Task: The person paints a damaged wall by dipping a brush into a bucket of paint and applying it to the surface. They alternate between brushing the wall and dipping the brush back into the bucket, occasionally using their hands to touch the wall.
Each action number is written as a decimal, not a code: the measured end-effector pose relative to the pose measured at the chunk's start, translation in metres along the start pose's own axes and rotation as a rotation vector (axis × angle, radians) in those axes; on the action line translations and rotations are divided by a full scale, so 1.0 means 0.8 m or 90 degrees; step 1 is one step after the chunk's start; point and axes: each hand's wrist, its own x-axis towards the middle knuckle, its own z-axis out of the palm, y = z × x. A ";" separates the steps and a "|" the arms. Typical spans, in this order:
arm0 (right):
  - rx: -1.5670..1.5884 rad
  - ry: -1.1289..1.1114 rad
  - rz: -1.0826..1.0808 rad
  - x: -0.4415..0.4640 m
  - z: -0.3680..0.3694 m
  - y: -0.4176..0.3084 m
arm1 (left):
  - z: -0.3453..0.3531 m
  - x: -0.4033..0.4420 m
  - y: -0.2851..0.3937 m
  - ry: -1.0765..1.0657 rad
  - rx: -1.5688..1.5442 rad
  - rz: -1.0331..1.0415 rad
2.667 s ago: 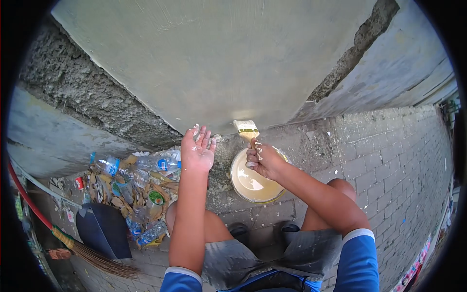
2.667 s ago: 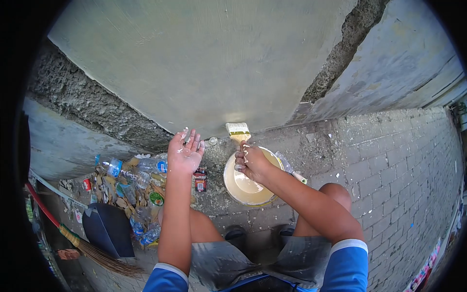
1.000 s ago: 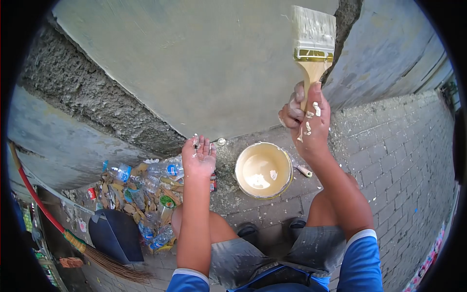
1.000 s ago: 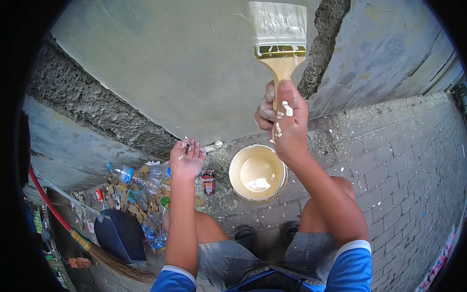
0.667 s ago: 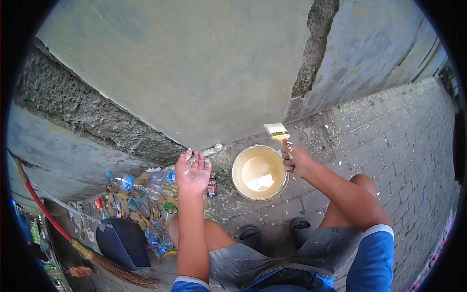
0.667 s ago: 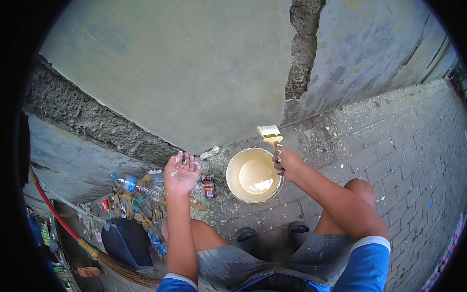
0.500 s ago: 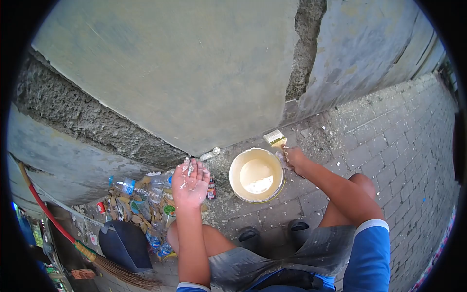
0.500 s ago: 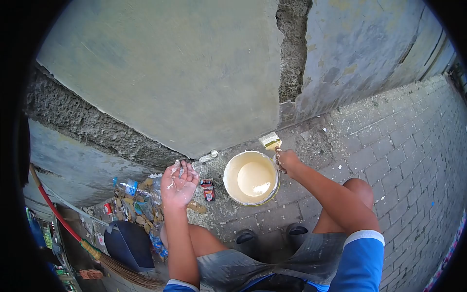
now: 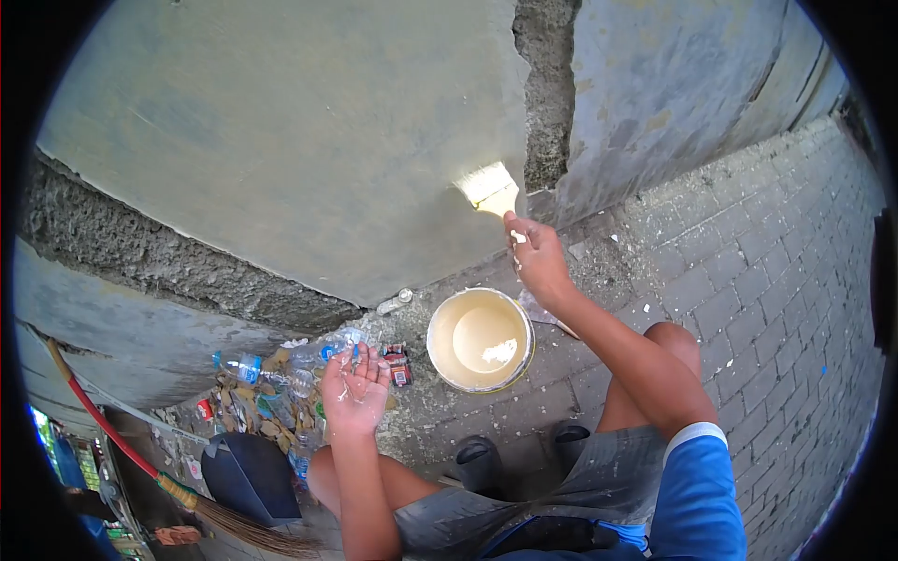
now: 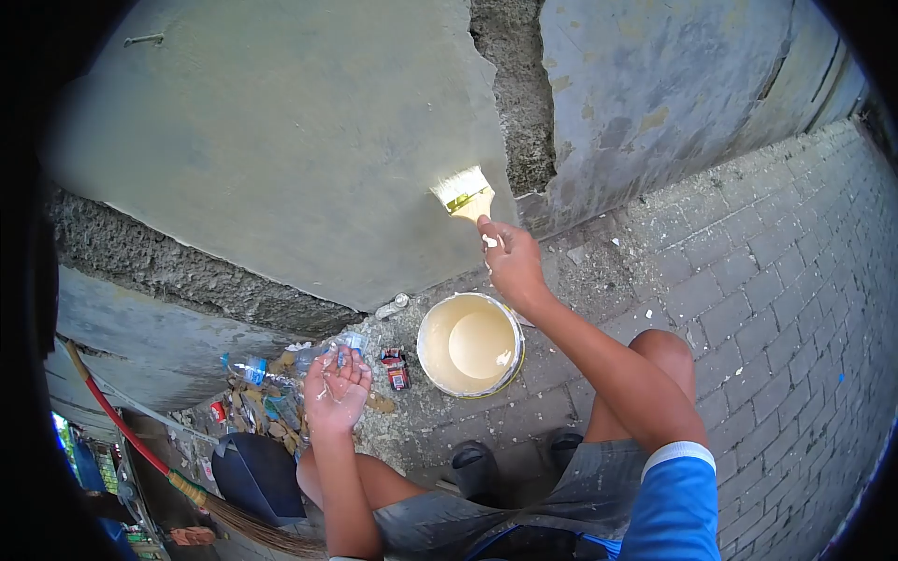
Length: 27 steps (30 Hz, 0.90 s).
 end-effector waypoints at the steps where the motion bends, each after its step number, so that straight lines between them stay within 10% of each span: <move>1: 0.037 -0.030 -0.047 -0.001 -0.004 -0.015 | 0.002 0.006 -0.003 -0.005 0.012 -0.006; 4: 0.157 -0.018 -0.095 -0.011 -0.010 -0.035 | 0.006 0.030 -0.017 -0.007 0.049 -0.027; 14: -0.033 0.136 0.446 -0.014 -0.018 0.136 | 0.002 0.164 -0.072 -0.081 0.338 0.021; 17: -0.158 0.135 0.183 0.002 -0.005 0.079 | 0.002 0.173 -0.082 -0.085 0.365 0.013; 20: 0.076 0.173 0.246 -0.001 0.015 0.031 | 0.003 0.177 -0.080 -0.093 0.353 -0.012; 27: -0.068 0.145 -0.028 0.000 0.005 -0.014 | 0.003 0.173 -0.066 -0.091 0.326 -0.034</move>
